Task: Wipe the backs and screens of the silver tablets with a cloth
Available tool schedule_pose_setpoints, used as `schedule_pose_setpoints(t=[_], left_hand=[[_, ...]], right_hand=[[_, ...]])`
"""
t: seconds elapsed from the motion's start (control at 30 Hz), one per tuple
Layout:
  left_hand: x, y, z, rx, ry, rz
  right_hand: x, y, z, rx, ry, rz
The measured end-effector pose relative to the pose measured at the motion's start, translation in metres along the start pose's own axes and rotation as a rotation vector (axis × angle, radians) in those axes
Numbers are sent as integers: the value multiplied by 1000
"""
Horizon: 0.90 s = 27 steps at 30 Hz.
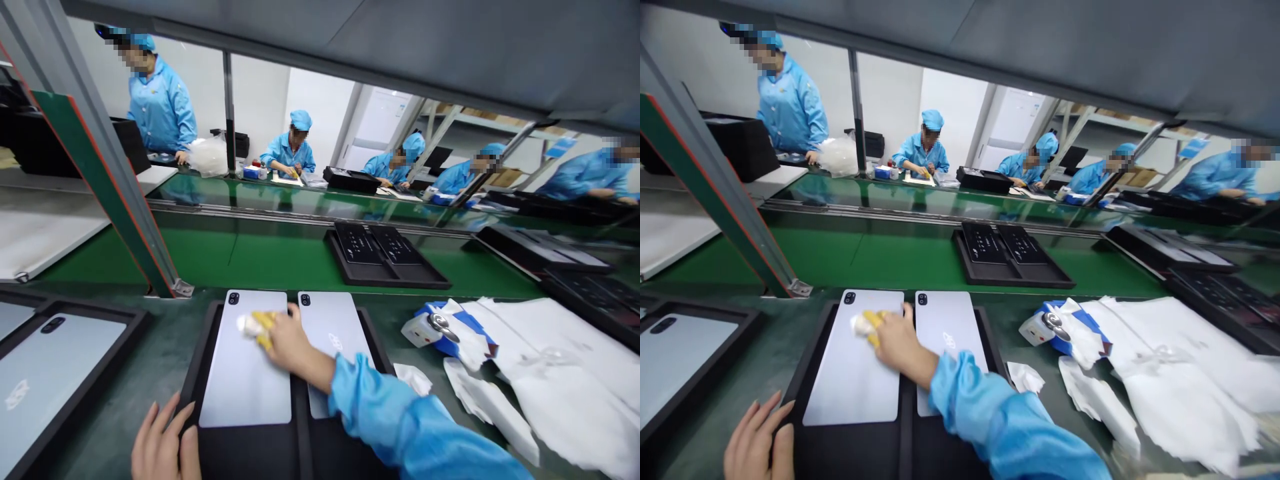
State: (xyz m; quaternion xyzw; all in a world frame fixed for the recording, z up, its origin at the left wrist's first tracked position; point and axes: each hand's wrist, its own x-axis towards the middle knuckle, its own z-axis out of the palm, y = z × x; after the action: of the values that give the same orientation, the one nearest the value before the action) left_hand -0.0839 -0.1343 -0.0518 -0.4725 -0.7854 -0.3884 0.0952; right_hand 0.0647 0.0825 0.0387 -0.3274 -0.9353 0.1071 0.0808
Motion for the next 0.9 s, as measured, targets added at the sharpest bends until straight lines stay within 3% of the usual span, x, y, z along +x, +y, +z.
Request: schedule_pose_setpoints(t=[0.07, 0.13, 0.23, 0.3, 0.37, 0.5, 0.6, 0.67, 0.9], left_hand=[[-1, -7, 0, 15, -16, 16], [-2, -14, 1, 25, -13, 36], [-3, -20, 1, 23, 25, 95], [-4, -20, 0, 24, 34, 111], [-3, -18, -2, 21, 25, 97], [-1, -10, -8, 11, -28, 31], [1, -6, -11, 13, -49, 10], [2, -4, -13, 14, -54, 20], [9, -2, -13, -7, -15, 41]], right_hand=[[30, -5, -11, -41, 19, 131], [28, -24, -4, -61, -14, 95], [-18, -59, 24, -48, -112, -226], [-44, -67, 36, 5, -147, -407], [-46, -55, 32, 31, -146, -380], [1, 5, -3, -21, 0, 41], [12, 32, -12, 7, 88, 86], [-7, 28, -2, 56, 108, 22], [-115, -22, 52, 204, 116, -247]])
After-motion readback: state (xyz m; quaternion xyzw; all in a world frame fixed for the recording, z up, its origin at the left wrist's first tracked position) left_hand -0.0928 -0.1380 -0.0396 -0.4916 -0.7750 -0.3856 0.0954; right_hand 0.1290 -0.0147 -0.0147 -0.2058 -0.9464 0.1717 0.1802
